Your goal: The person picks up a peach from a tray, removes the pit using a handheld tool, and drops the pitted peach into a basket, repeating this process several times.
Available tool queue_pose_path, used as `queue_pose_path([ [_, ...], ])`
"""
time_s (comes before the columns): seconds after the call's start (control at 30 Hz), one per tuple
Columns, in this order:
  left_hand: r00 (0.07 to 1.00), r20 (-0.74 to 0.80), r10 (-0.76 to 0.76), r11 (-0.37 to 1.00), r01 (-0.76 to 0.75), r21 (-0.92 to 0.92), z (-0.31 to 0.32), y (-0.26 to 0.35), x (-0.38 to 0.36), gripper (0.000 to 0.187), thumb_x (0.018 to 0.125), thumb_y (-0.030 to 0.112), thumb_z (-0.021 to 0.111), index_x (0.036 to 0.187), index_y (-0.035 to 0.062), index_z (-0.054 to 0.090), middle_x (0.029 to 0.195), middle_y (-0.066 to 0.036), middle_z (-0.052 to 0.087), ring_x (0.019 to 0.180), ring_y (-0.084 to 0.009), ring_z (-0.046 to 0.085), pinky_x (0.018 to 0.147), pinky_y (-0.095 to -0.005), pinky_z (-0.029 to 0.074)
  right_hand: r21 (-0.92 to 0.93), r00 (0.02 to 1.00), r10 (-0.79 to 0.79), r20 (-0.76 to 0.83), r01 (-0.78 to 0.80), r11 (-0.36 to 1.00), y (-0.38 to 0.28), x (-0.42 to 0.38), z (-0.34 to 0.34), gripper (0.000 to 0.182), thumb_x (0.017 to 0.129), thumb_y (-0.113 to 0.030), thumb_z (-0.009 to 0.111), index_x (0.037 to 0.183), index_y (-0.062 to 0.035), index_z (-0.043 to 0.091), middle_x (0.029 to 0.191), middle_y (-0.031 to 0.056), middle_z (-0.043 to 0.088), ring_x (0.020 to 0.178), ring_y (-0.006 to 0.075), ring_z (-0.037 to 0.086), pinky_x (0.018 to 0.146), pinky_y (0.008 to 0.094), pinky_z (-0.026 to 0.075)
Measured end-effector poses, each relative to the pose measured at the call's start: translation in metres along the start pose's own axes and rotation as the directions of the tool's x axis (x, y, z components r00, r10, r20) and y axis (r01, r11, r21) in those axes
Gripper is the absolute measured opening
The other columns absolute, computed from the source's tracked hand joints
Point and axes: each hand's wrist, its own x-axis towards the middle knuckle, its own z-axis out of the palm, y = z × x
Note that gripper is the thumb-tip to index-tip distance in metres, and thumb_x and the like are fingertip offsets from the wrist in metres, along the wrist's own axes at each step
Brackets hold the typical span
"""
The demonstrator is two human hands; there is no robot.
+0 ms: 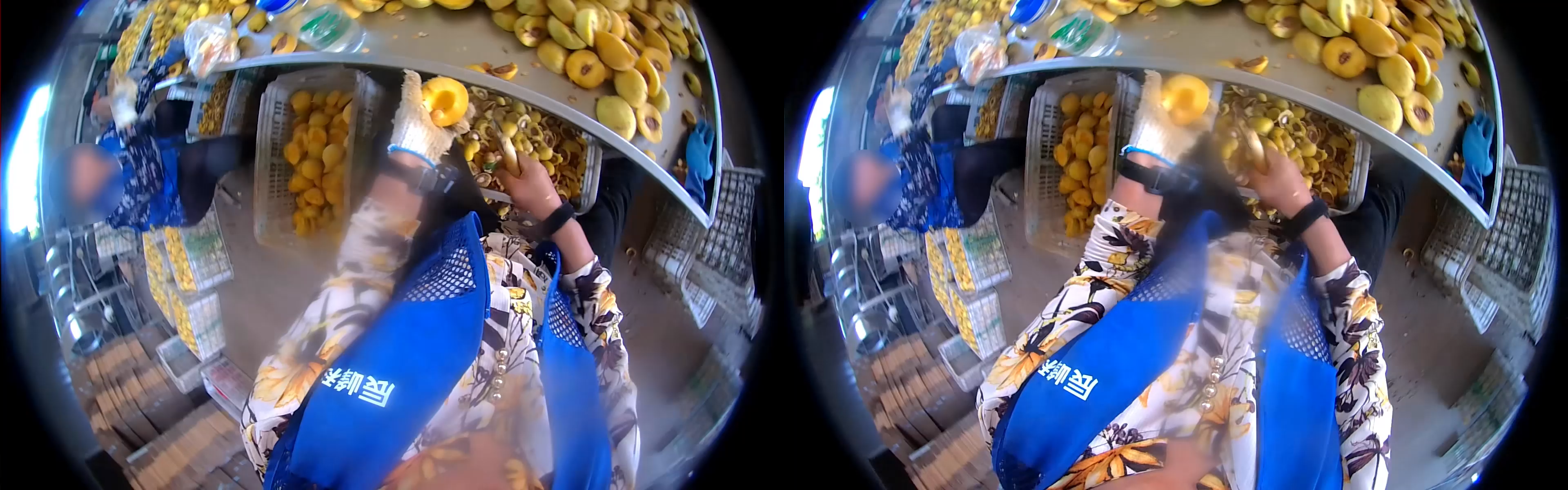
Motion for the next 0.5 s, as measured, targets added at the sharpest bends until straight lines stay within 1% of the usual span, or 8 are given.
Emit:
queue_pose_path([
  [0.03, 0.998, 0.005, -0.057, 0.995, 0.057, -0.077, 0.009, 0.010, -0.021, 0.060, 0.083, 0.062, 0.037, 0.100, 0.0063, 0.051, 0.094, -0.016, 0.057, 0.070, -0.0294, 0.055, 0.050, -0.0341, 0.044, -0.476, 0.963, -0.218, -0.157, 0.120, 0.871, 0.015, -0.004, 0.002, 0.035, 0.075, -0.023, 0.061, 0.103, -0.0037, 0.053, 0.086, 0.0239, 0.059, 0.075, 0.0367, 0.059, 0.066, 0.0406, 0.048],
  [0.1, 0.996, -0.004, 0.084, 0.993, -0.085, -0.088, -0.011, 0.030, -0.021, 0.060, 0.083, 0.063, 0.036, 0.095, 0.0061, 0.051, 0.081, -0.014, 0.058, 0.065, -0.0286, 0.056, 0.047, -0.0329, 0.042, -0.442, 0.925, -0.170, -0.340, 0.003, 0.897, 0.034, 0.010, -0.004, 0.028, 0.075, -0.024, 0.059, 0.084, 0.0025, 0.055, 0.074, 0.0248, 0.058, 0.072, 0.0402, 0.057, 0.065, 0.0440, 0.046],
  [0.2, 0.921, -0.256, 0.293, 0.953, -0.302, 0.004, -0.085, 0.074, -0.047, 0.054, 0.083, 0.061, 0.041, 0.093, 0.0087, 0.053, 0.077, -0.012, 0.058, 0.066, -0.0278, 0.057, 0.049, -0.0333, 0.043, -0.108, 0.967, 0.174, -0.184, -0.196, 0.975, 0.015, 0.007, 0.008, 0.032, 0.075, -0.028, 0.060, 0.085, 0.0021, 0.056, 0.075, 0.0246, 0.059, 0.074, 0.0404, 0.058, 0.065, 0.0423, 0.046],
  [0.23, 0.857, -0.366, 0.362, 0.925, -0.378, 0.030, -0.113, 0.084, -0.052, 0.051, 0.083, 0.058, 0.043, 0.091, 0.0096, 0.054, 0.076, -0.011, 0.059, 0.067, -0.0273, 0.058, 0.051, -0.0340, 0.045, -0.189, 0.976, 0.110, -0.190, -0.147, 0.971, 0.020, 0.006, 0.014, 0.032, 0.075, -0.028, 0.060, 0.086, 0.0019, 0.056, 0.075, 0.0245, 0.059, 0.074, 0.0403, 0.058, 0.065, 0.0421, 0.046],
  [0.3, 0.598, -0.381, 0.705, 0.699, -0.499, 0.511, -0.189, 0.099, -0.046, 0.042, 0.084, 0.050, 0.049, 0.090, 0.0093, 0.060, 0.078, -0.011, 0.062, 0.070, -0.0263, 0.060, 0.060, -0.0346, 0.047, -0.362, 0.979, -0.040, -0.198, -0.035, 0.932, 0.041, 0.011, 0.016, 0.033, 0.075, -0.029, 0.059, 0.088, 0.0015, 0.056, 0.075, 0.0242, 0.059, 0.072, 0.0400, 0.058, 0.065, 0.0417, 0.046],
  [0.37, 0.197, -0.089, 0.976, 0.088, 0.011, 0.996, -0.236, 0.098, -0.064, 0.033, 0.082, 0.039, 0.056, 0.089, 0.0067, 0.063, 0.080, -0.011, 0.064, 0.072, -0.0241, 0.061, 0.067, -0.0323, 0.047, -0.425, 0.982, 0.012, -0.188, -0.093, 0.900, 0.049, 0.016, 0.015, 0.035, 0.075, -0.030, 0.060, 0.091, 0.0009, 0.056, 0.075, 0.0238, 0.060, 0.071, 0.0388, 0.058, 0.065, 0.0408, 0.046],
  [0.4, 0.258, -0.044, 0.965, 0.023, 0.084, 0.996, -0.201, 0.098, -0.098, 0.025, 0.084, 0.024, 0.059, 0.091, -0.0004, 0.062, 0.084, -0.005, 0.065, 0.077, -0.0112, 0.059, 0.070, -0.0222, 0.046, -0.461, 0.980, 0.021, -0.198, -0.112, 0.880, 0.044, 0.015, 0.014, 0.035, 0.075, -0.030, 0.061, 0.091, 0.0008, 0.056, 0.075, 0.0232, 0.060, 0.071, 0.0381, 0.058, 0.065, 0.0404, 0.046],
  [0.5, 0.487, -0.316, 0.814, 0.441, -0.166, 0.882, -0.229, 0.064, -0.136, 0.024, 0.084, 0.023, 0.059, 0.092, 0.0007, 0.063, 0.083, -0.006, 0.066, 0.073, -0.0111, 0.058, 0.069, -0.0242, 0.046, -0.396, 0.961, 0.147, -0.236, -0.233, 0.888, 0.045, 0.015, 0.020, 0.029, 0.077, -0.028, 0.060, 0.086, -0.0004, 0.059, 0.066, 0.0159, 0.060, 0.061, 0.0273, 0.060, 0.057, 0.0356, 0.045],
])
